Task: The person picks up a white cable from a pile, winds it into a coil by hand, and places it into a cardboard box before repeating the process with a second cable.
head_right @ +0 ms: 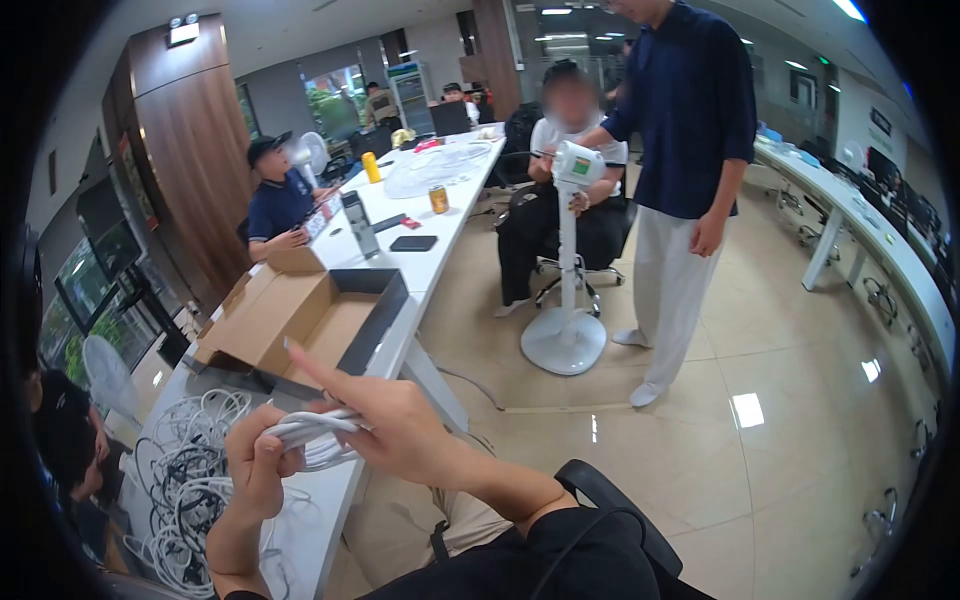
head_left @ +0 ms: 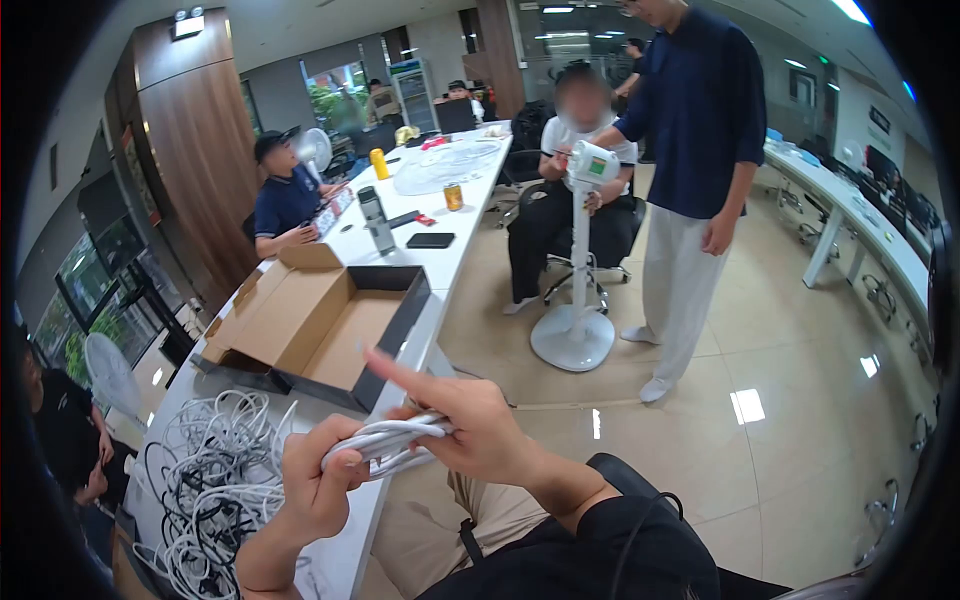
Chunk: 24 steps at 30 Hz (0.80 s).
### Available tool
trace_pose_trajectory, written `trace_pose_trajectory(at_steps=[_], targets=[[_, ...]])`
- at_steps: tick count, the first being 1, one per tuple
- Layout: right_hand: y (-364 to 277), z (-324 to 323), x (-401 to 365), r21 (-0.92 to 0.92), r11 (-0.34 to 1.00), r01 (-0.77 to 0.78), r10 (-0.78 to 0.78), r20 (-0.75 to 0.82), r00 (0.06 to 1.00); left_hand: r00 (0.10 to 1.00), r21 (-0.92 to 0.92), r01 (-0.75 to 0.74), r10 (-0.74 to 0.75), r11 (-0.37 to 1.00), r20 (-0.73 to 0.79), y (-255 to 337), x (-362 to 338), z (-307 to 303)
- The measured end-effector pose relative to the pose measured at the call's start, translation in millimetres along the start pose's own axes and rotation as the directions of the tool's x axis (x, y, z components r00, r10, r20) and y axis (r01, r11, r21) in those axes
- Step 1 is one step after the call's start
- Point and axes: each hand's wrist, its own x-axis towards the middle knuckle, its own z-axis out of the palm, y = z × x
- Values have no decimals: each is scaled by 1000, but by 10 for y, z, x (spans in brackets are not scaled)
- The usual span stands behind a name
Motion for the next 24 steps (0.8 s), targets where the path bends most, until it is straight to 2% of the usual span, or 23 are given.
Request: trace_pose_trajectory(at_steps=[1,3,4,5,6,7,8,11,12,14,16,19,21,22,24], targets=[[18,-117,-46,140,982,-127,114,92,989,999,-5,-3,4,1000,54,-42,69,33],[34,-357,-154,381,836,-395,290,305,907,983,122,-103,82,987,164,-50,186,133],[45,-492,-180,396,767,-505,347,407,845,969,158,-147,110,976,221,-29,260,199],[83,-601,-207,437,741,-509,296,468,833,952,193,-190,132,963,276,-9,325,244],[146,-695,-241,479,710,-516,238,526,817,932,224,-144,56,964,359,15,379,249],[208,-766,-301,524,669,-527,176,577,797,908,221,-193,89,956,410,14,424,280],[271,-835,-372,569,562,-600,161,636,754,881,213,-240,121,947,457,6,463,322],[415,-1002,-563,472,553,-686,219,712,667,786,158,-383,231,910,573,-68,553,485],[407,-1074,-586,409,518,-751,244,771,588,743,145,-409,237,901,626,-48,586,534],[443,-1139,-670,367,585,-723,190,805,562,663,103,-468,272,877,698,-64,615,655],[441,-1192,-724,322,633,-704,162,834,527,625,94,-507,291,857,725,-49,637,785],[443,-1309,-815,302,630,-716,215,817,534,567,96,-542,279,835,775,-64,696,886],[431,-1368,-885,352,655,-668,276,712,646,556,123,-538,241,834,795,-98,738,931],[422,-1409,-911,368,674,-641,305,651,695,580,113,-519,251,847,775,-118,774,959],[312,-1497,-940,286,766,-576,393,501,771,626,90,-479,268,873,732,-163,839,1014]])
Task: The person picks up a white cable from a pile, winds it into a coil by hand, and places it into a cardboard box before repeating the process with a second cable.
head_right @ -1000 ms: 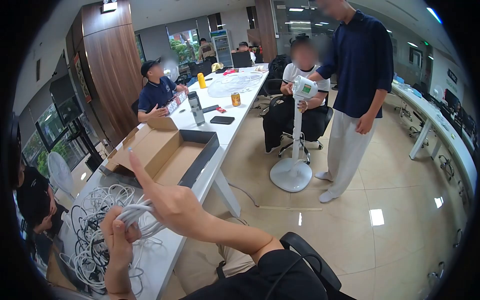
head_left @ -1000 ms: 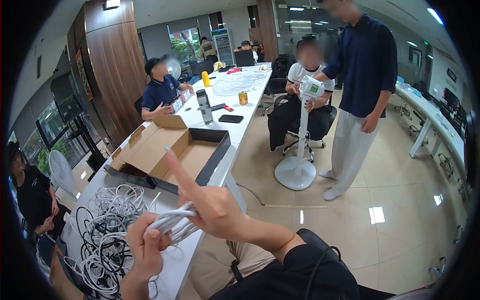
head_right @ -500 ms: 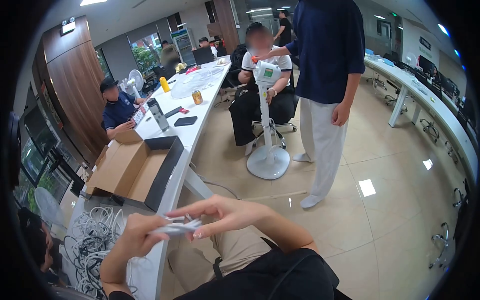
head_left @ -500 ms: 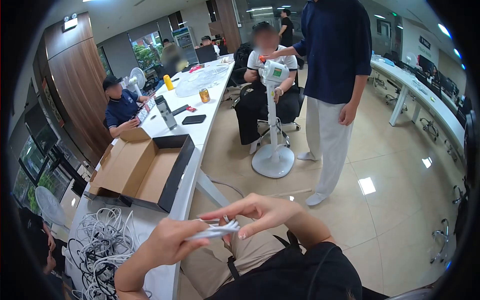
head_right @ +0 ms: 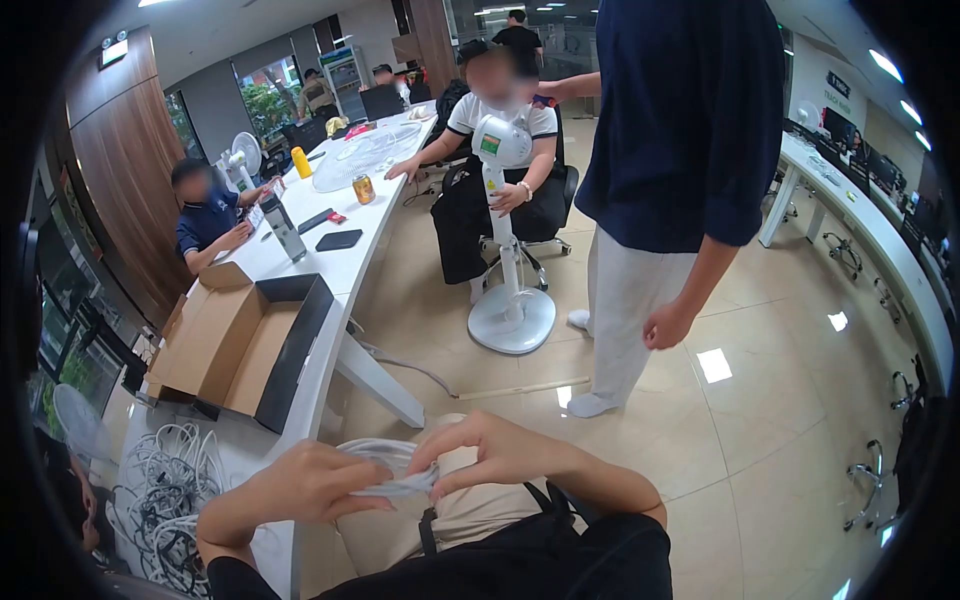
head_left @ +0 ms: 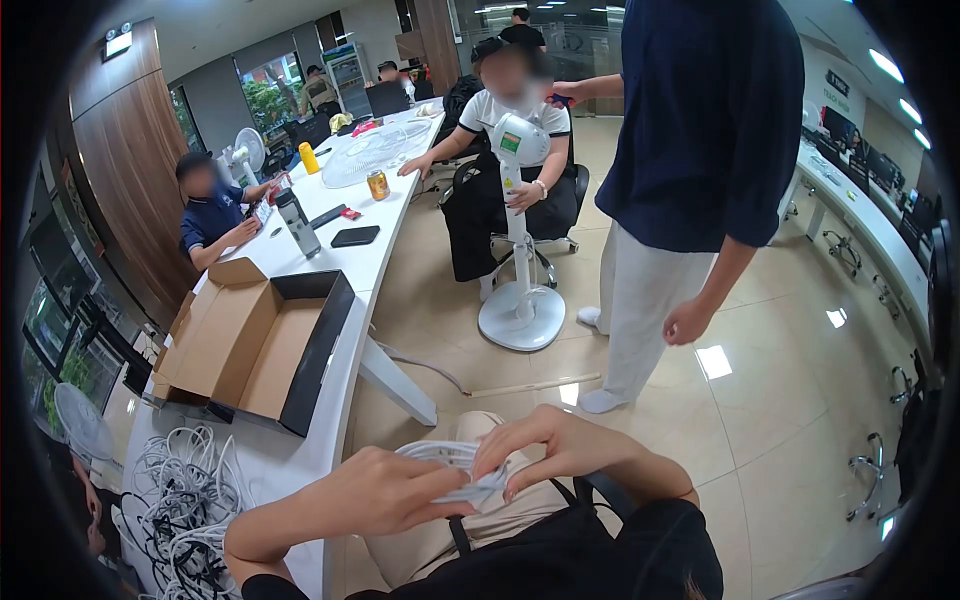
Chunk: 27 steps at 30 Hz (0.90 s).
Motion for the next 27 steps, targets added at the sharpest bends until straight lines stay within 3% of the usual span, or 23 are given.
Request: trace_pose_trajectory(at_steps=[4,7,10,16,21,24,27], targets=[[-74,70,-90,-290,956,41,-126,-281,951,990,-129,68,-83,989,-117,-135,119,68],[-71,125,-97,-496,867,-41,-199,-422,884,976,-163,103,-131,981,-172,-212,199,86],[-2,168,-13,-584,806,-94,-286,-524,802,952,-196,93,-145,976,-270,-316,252,144],[77,204,169,-837,521,-166,-591,-495,637,895,-241,62,-161,968,-417,-416,319,217],[133,207,266,-878,403,-259,-685,-477,552,874,-371,79,-244,925,-421,-425,376,201],[170,228,321,-875,376,-305,-721,-483,497,859,-521,67,-315,851,-404,-480,387,252],[224,234,354,-870,362,-334,-756,-484,441,825,-754,58,-457,654,-332,-480,396,333]])
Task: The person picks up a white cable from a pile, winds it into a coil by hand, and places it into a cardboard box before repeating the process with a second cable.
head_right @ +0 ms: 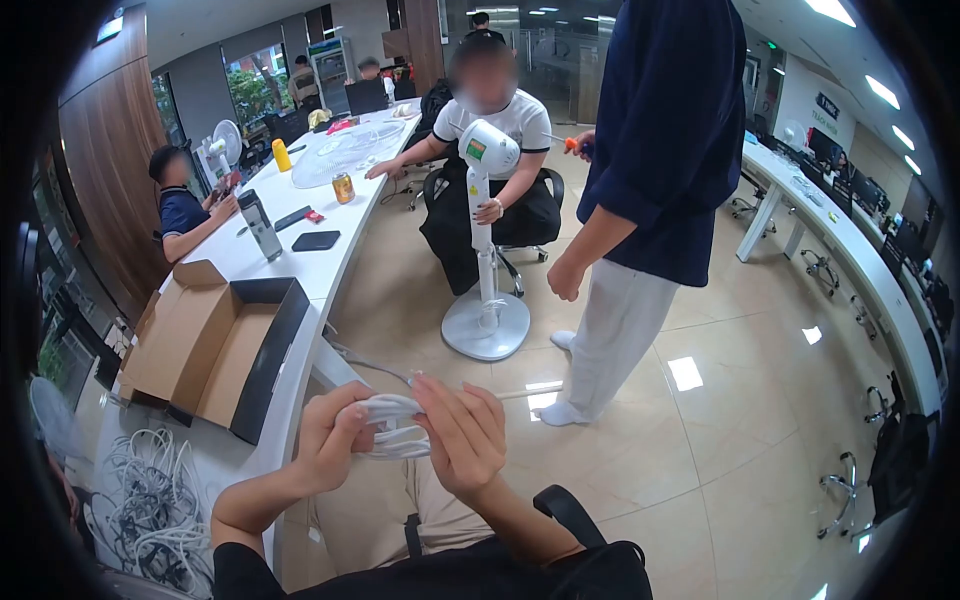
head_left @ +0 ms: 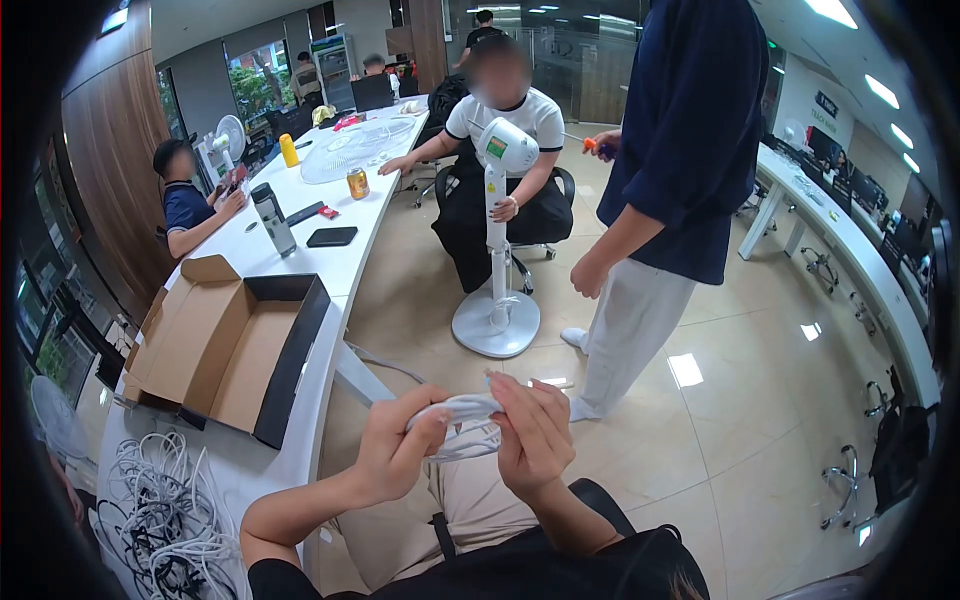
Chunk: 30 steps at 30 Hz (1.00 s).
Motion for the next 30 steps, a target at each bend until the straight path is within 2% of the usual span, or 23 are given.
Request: trace_pose_trajectory(at_steps=[3,5,6,9,11,14,17,20,22,25,28,29,30], targets=[[47,43,25,-11,1000,24,-24,-32,999,994,-228,113,-109,967,31,-19,16,2],[55,37,19,9,999,44,-43,-28,999,996,-185,87,-81,979,41,-32,4,-29],[57,37,26,91,995,29,-29,-4,1000,996,-163,80,-73,983,46,-34,-17,-60],[10,33,20,338,940,-53,18,106,994,994,137,-47,33,989,104,108,-65,-223],[-40,34,52,489,863,-127,24,212,977,989,227,-107,80,968,122,204,-145,-340],[-196,52,167,585,737,-340,42,462,886,989,347,-108,64,932,136,346,-323,-481],[-247,142,177,614,670,-418,-32,586,810,989,454,-122,67,883,135,507,-420,-556],[-330,355,131,622,740,-257,-48,431,901,995,521,-68,22,851,95,560,-563,-625],[-377,475,70,609,754,-248,-39,417,908,998,572,-29,-7,820,60,543,-659,-702],[-499,636,44,573,760,-306,30,439,898,990,725,-119,141,679,31,500,-755,-913],[-639,827,79,555,715,-425,160,463,872,952,664,-101,265,741,-151,604,-961,-1143],[-673,951,113,570,673,-472,202,473,858,898,721,-120,385,683,-215,692,-1037,-1166],[-707,1089,145,580,628,-519,246,484,840,818,723,-114,477,681,-320,760,-1142,-1145]])
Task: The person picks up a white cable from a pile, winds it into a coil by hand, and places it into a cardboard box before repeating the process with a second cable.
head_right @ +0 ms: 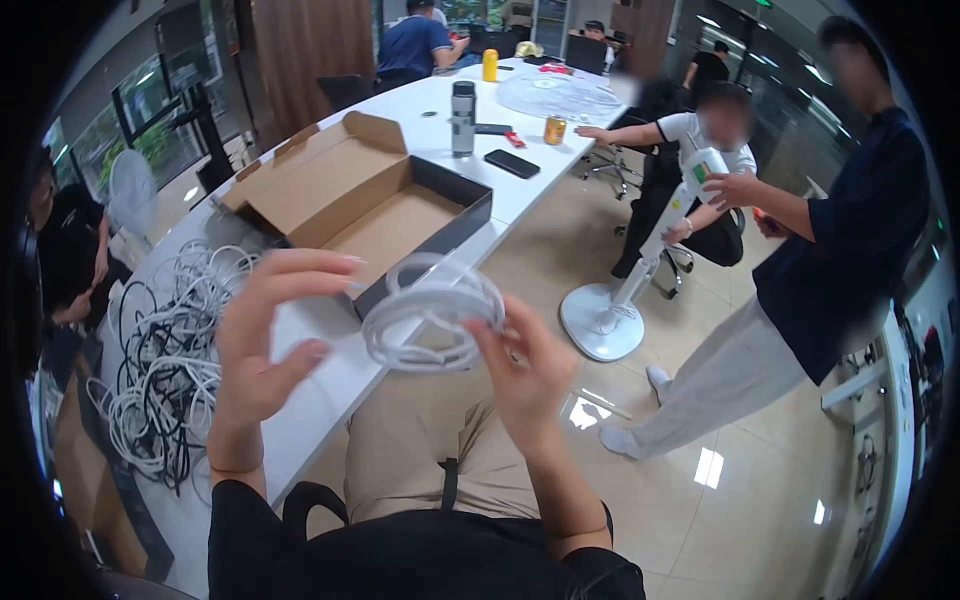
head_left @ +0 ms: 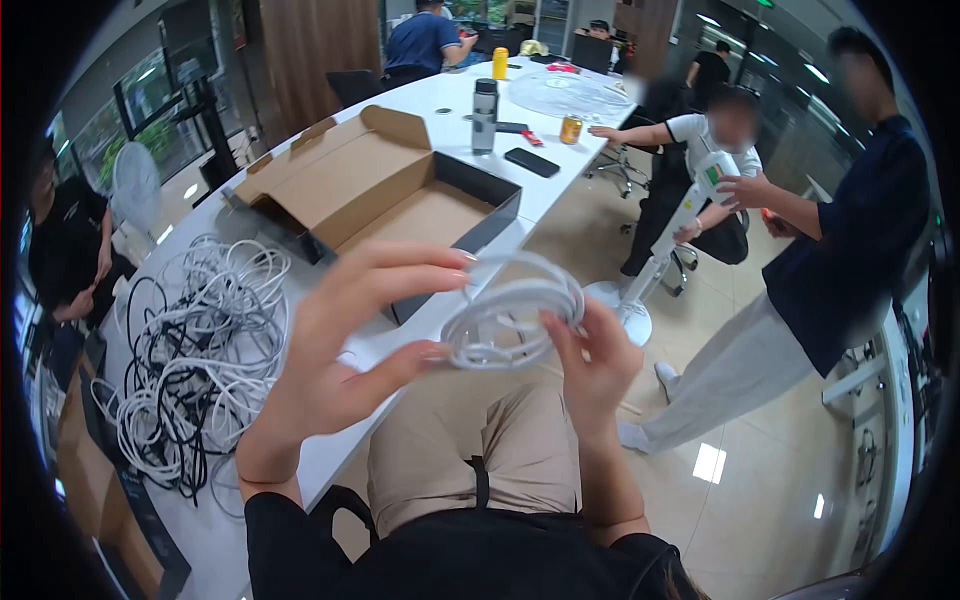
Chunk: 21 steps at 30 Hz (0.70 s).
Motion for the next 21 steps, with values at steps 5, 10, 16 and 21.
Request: trace_pose_trajectory(at_steps=[5,10,16,21], targets=[[416,743,619,10,992,124,-124,40,991,863,262,-354,422,898,-277,324,-453,-263],[1265,1544,899,-136,991,-8,38,220,975,811,387,-399,517,831,-273,386,-601,-338],[1536,2105,922,-497,867,-25,308,497,811,799,503,-413,567,759,-199,441,-567,-624],[1911,2407,973,-502,854,-133,475,652,591,790,596,-423,600,683,-127,466,-503,-954]])
